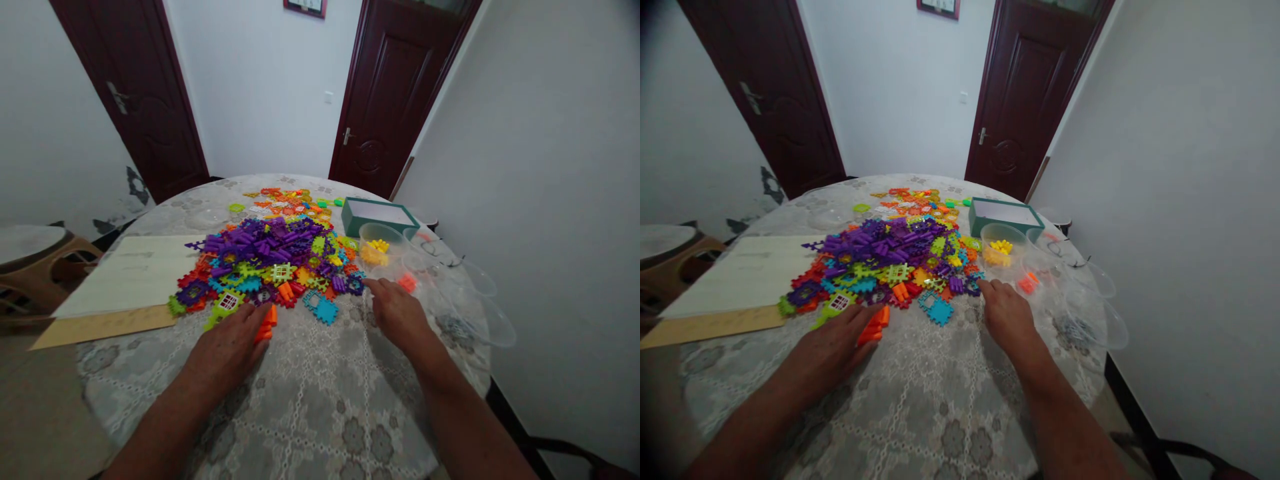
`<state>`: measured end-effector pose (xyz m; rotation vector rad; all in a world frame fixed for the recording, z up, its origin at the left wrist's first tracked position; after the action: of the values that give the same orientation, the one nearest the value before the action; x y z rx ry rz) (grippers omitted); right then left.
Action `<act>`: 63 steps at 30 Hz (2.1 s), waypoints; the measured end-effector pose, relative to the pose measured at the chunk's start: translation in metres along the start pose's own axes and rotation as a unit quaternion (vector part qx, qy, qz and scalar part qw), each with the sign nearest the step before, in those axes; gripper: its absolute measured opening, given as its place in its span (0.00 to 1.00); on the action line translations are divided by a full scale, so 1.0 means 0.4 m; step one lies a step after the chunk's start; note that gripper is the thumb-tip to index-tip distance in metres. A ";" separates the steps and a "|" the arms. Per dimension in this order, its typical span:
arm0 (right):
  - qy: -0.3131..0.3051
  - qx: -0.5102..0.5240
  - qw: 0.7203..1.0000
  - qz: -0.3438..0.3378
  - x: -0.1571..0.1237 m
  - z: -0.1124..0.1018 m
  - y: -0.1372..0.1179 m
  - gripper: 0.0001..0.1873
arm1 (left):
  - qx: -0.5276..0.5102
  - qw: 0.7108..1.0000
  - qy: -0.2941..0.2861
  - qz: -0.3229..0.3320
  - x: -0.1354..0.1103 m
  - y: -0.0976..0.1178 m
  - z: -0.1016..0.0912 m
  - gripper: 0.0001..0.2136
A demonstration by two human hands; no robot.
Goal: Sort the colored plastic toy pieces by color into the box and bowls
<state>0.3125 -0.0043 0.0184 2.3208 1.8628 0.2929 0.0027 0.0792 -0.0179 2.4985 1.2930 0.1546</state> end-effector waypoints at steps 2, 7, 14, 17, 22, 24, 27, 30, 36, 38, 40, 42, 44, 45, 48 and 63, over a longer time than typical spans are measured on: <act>0.004 -0.008 1.000 0.000 0.010 0.004 -0.002 0.28 | -0.006 1.000 -0.002 -0.001 -0.001 0.006 -0.003 0.25; 0.010 -0.033 0.999 -0.010 0.030 0.022 -0.007 0.30 | -0.015 1.000 -0.014 0.007 -0.002 0.013 -0.006 0.23; 0.046 -0.012 0.999 -0.011 0.059 0.048 0.000 0.31 | -0.029 0.999 -0.011 0.007 0.001 0.016 -0.008 0.23; 0.061 -0.004 0.998 -0.023 0.068 0.051 -0.002 0.31 | -0.031 0.999 -0.017 0.010 0.008 0.020 -0.010 0.22; 0.064 -0.011 0.998 -0.022 0.070 0.043 -0.007 0.31 | -0.032 0.999 -0.017 0.013 0.023 0.023 -0.002 0.21; 0.071 -0.001 0.997 -0.026 0.067 0.039 -0.009 0.31 | -0.037 0.999 -0.010 0.017 0.027 0.022 0.001 0.21; 0.079 0.006 0.997 -0.021 0.062 0.038 -0.011 0.30 | -0.053 0.998 -0.008 0.026 0.028 0.021 0.003 0.20; 0.081 0.002 0.997 -0.011 0.060 0.037 -0.011 0.29 | -0.062 0.997 -0.014 0.031 0.027 0.021 0.001 0.19; 0.070 0.018 0.997 0.001 0.056 0.030 -0.012 0.30 | -0.048 0.998 -0.021 0.029 0.025 0.018 0.001 0.23; 0.071 0.019 0.997 0.004 0.052 0.029 -0.015 0.29 | -0.037 0.999 -0.016 0.034 0.025 0.018 0.003 0.23; 0.077 0.021 0.997 0.003 0.049 0.028 -0.020 0.29 | -0.026 0.999 -0.012 0.033 0.027 0.018 0.005 0.22; 0.083 0.025 0.996 0.004 0.048 0.024 -0.024 0.29 | -0.021 0.999 -0.013 0.024 0.029 0.018 0.006 0.22; 0.082 0.025 0.996 0.005 0.048 0.020 -0.025 0.29 | -0.021 1.000 -0.018 0.014 0.032 0.020 0.004 0.23; 0.080 0.024 0.997 0.005 0.048 0.018 -0.026 0.29 | -0.023 0.999 -0.019 0.011 0.034 0.021 0.002 0.24; 0.073 0.021 0.997 0.006 0.046 0.013 -0.026 0.30 | -0.033 0.999 -0.021 0.014 0.039 0.022 0.001 0.23; 0.359 0.215 0.887 -0.198 -0.036 -0.050 -0.172 0.18 | -0.063 0.995 0.022 0.068 0.055 0.006 0.034 0.20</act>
<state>0.2395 -0.0033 0.0206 2.1466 2.9633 0.8501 0.0207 0.0926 -0.0309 2.4870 1.0941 0.3155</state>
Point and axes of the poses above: each hand's wrist, its own x-axis towards the middle knuckle, its own z-axis out of the palm, y = z × x, the point moved 5 cm from there along x, towards the middle knuckle, and after that the axes turned 10 degrees about -x, right-handed, at the moved point
